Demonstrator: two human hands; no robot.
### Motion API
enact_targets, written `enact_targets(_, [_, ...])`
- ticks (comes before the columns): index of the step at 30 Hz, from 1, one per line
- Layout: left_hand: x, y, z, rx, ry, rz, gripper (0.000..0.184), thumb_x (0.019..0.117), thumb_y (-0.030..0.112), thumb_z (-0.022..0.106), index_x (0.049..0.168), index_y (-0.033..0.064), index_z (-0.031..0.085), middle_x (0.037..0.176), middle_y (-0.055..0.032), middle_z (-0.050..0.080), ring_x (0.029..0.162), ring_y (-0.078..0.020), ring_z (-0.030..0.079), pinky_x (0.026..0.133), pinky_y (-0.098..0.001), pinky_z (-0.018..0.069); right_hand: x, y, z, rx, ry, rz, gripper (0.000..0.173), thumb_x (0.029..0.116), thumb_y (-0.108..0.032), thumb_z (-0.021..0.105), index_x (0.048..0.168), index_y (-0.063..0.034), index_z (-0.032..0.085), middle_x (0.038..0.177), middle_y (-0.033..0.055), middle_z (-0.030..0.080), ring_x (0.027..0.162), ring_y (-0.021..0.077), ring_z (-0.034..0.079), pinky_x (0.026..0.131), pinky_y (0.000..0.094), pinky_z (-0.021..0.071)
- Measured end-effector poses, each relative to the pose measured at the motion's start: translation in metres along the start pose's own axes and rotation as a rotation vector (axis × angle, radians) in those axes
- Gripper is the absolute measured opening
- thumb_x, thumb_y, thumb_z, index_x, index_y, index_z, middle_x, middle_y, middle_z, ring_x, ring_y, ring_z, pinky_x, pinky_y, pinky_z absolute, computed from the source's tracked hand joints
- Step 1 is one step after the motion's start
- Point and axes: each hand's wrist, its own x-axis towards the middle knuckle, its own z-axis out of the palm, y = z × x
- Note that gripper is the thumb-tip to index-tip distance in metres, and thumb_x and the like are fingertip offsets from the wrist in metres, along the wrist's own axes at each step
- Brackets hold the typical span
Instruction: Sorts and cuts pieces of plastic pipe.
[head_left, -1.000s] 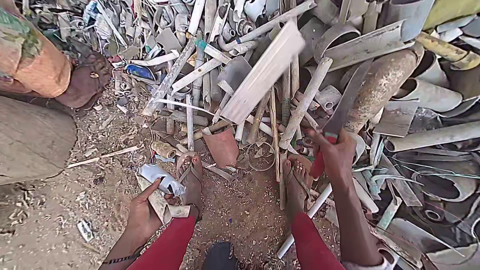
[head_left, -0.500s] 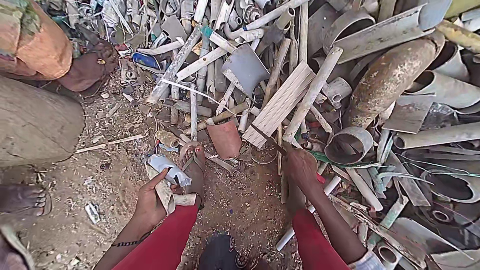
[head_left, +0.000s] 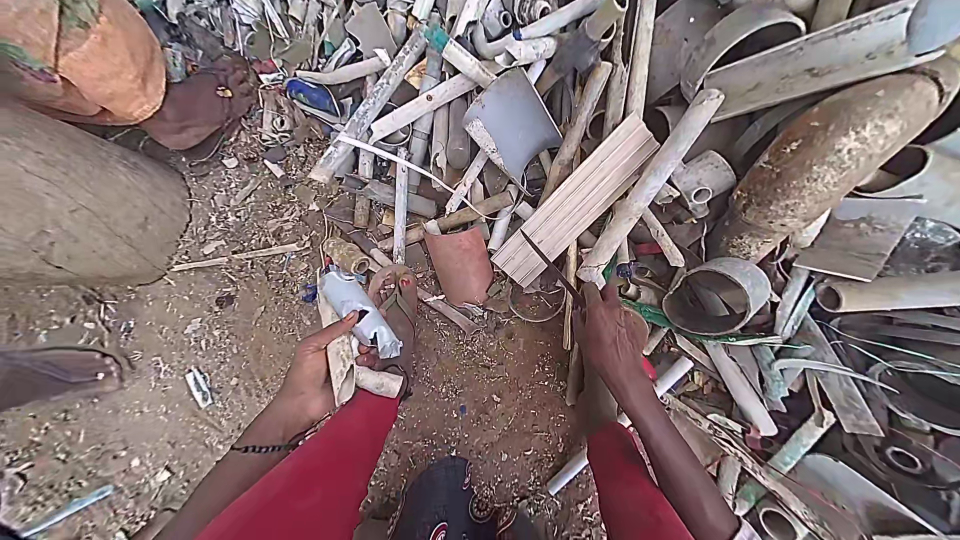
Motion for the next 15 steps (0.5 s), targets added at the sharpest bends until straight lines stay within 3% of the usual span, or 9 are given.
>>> enact_targets(3, [-0.003,-0.002,0.003,0.109,-0.013,0.0,0.028,0.1059,0.018,0.039,0.108,0.0071,0.065,0.083,-0.0043,0.069,0.058,-0.0066,0.061,0.051,-0.0208,0.0523,0.0,-0.003,-0.002,-0.009,0.015,0.007,0.045,0.097,-0.015,0.063,0.141,-0.0101,0.056,0.152,0.0249,0.042,0.097,0.0391,0.069,0.079,0.0527,0.0557])
enact_targets(5, [-0.009,0.001,0.011,0.193,-0.062,0.002,0.027,0.1051,0.015,0.037,0.11,0.0089,0.063,0.092,-0.0029,0.071,0.062,-0.0038,0.062,0.053,-0.0175,0.0517,-0.005,0.0,0.0,0.036,0.076,-0.009,0.043,0.094,-0.015,0.066,0.136,-0.011,0.061,0.148,0.027,0.045,0.092,0.0389,0.069,0.076,0.0523,0.0551])
enact_targets(10, [-0.009,0.004,0.013,0.228,-0.141,0.013,0.022,0.0992,0.012,0.043,0.115,0.0107,0.058,0.097,-0.0033,0.072,0.064,-0.0043,0.065,0.053,-0.018,0.0529,-0.007,0.011,0.01,0.199,0.222,-0.092,0.04,0.0847,-0.012,0.075,0.124,-0.01,0.072,0.14,0.0285,0.052,0.091,0.0408,0.068,0.074,0.0544,0.0544])
enact_targets(13, [-0.004,0.001,0.01,0.221,-0.132,0.016,0.02,0.0958,0.013,0.052,0.114,0.0105,0.059,0.093,-0.0033,0.072,0.064,-0.0054,0.065,0.054,-0.0192,0.0537,-0.016,0.019,0.01,0.334,0.338,-0.258,0.036,0.0786,-0.007,0.078,0.114,0.0,0.074,0.115,0.0259,0.067,0.09,0.0404,0.069,0.074,0.0566,0.0543])
enact_targets(15, [-0.004,0.0,0.01,0.221,-0.126,0.028,0.019,0.0968,0.013,0.051,0.113,0.0108,0.06,0.093,-0.0028,0.072,0.065,-0.0053,0.065,0.054,-0.0189,0.0536,-0.03,0.031,0.004,0.492,0.472,-0.401,0.033,0.0724,-0.009,0.076,0.103,0.0042,0.073,0.101,0.0217,0.071,0.085,0.0326,0.069,0.071,0.0504,0.0553])
